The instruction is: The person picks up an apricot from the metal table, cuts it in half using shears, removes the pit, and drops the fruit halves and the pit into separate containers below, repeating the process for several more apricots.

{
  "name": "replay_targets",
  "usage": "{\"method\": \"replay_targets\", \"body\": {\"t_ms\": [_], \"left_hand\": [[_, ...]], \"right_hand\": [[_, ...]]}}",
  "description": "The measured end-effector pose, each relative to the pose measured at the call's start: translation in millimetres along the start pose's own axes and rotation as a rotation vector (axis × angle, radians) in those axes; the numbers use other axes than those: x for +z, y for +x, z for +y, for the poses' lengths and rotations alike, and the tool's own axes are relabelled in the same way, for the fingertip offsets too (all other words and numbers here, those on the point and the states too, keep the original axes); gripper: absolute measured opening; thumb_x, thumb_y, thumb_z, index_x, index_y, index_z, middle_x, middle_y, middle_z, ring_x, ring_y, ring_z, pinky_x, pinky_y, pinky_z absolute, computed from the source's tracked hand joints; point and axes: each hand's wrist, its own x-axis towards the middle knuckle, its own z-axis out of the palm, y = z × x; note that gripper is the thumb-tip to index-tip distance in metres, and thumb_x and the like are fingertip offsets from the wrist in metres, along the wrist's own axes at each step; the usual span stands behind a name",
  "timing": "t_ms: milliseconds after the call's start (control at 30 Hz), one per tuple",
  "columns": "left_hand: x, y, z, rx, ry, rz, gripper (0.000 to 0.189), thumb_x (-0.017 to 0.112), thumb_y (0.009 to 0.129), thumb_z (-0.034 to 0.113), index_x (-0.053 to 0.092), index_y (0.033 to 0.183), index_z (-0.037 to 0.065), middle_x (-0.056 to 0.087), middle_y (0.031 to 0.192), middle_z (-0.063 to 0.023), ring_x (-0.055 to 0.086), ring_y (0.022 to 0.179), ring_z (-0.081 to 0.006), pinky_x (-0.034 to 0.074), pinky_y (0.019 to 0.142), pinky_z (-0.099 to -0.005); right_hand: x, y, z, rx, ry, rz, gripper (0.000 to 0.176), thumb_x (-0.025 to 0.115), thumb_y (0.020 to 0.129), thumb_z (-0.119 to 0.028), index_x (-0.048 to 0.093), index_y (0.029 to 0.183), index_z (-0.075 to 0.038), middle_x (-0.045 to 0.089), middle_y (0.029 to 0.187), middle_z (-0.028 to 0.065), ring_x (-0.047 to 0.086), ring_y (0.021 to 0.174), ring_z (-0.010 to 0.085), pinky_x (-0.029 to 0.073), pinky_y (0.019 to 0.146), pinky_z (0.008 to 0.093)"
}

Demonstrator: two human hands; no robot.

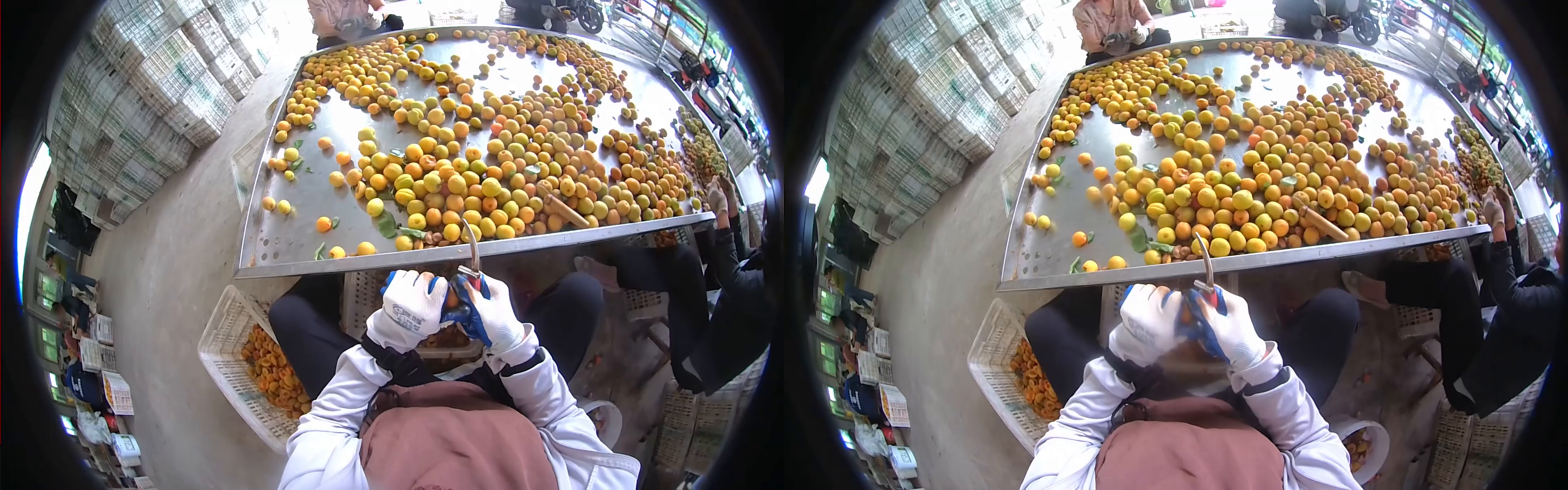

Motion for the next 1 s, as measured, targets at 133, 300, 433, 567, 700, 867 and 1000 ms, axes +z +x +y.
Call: {"method": "replay_targets", "body": {"t_ms": [133,300,433,567,700,867,1000], "left_hand": [[18.9,-7.0,8.5,-0.144,-0.118,-0.03,0.031,0.074,0.075,0.025,0.059,0.093,0.005,0.06,0.079,-0.0129,0.06,0.069,-0.0333,0.047,0.063,-0.0441],[36.0,-8.6,17.5,-0.396,-0.219,0.054,0.018,0.066,0.082,0.023,0.06,0.088,0.008,0.062,0.077,-0.013,0.061,0.069,-0.0353,0.047,0.064,-0.0438],[44.7,-14.1,20.4,-0.518,-0.404,0.058,0.018,0.064,0.089,0.025,0.059,0.085,0.009,0.061,0.073,-0.0136,0.061,0.067,-0.0369,0.048,0.061,-0.0431],[47.8,-12.4,28.9,-0.67,-0.643,0.097,0.023,0.057,0.097,0.027,0.061,0.087,0.006,0.06,0.071,-0.0175,0.061,0.069,-0.043,0.048,0.059,-0.045],[59.9,-16.1,35.0,-0.865,-0.826,0.152,0.034,0.051,0.103,0.031,0.063,0.087,0.003,0.062,0.075,-0.0211,0.06,0.071,-0.0465,0.048,0.06,-0.0436],[82.3,-35.3,29.2,-1.139,-1.279,0.208,0.045,0.048,0.107,0.04,0.064,0.082,0.006,0.062,0.066,-0.003,0.056,0.056,-0.0161,0.04,0.051,-0.0314],[64.6,-38.0,17.5,-1.422,-2.032,0.254,0.032,0.045,0.108,0.034,0.065,0.097,0.01,0.064,0.084,0.0012,0.061,0.076,-0.0104,0.051,0.069,-0.0278]], "right_hand": [[-0.2,7.7,17.8,-0.088,0.008,0.08,0.024,0.063,0.101,-0.019,0.067,0.115,0.0,0.064,0.083,-0.0021,0.055,0.068,0.0036,0.045,0.059,0.0211],[6.1,12.7,27.4,-0.143,0.063,0.24,0.022,0.064,0.101,-0.016,0.068,0.113,0.003,0.067,0.088,-0.0003,0.057,0.078,0.0043,0.048,0.07,0.0214],[2.2,21.1,47.1,-0.153,0.078,0.254,0.021,0.063,0.101,-0.014,0.068,0.113,0.003,0.068,0.09,0.0007,0.057,0.08,0.0045,0.048,0.071,0.0215],[6.6,23.2,51.3,-0.28,-0.059,0.353,0.018,0.063,0.099,-0.009,0.068,0.112,0.004,0.069,0.09,0.0015,0.058,0.082,0.0054,0.05,0.074,0.0234],[14.2,19.6,46.7,-0.36,-0.249,0.416,0.014,0.065,0.097,-0.006,0.067,0.108,0.003,0.068,0.086,0.0022,0.057,0.081,0.0055,0.05,0.074,0.0243],[16.8,12.8,40.4,-0.398,-0.452,0.345,0.009,0.067,0.095,-0.004,0.065,0.101,0.003,0.062,0.081,-0.0023,0.052,0.076,0.0052,0.046,0.069,0.0232],[9.3,11.5,42.4,-0.362,-0.358,0.307,0.011,0.068,0.093,-0.003,0.066,0.102,0.002,0.065,0.083,-0.0011,0.055,0.074,0.0054,0.048,0.068,0.0232]]}}
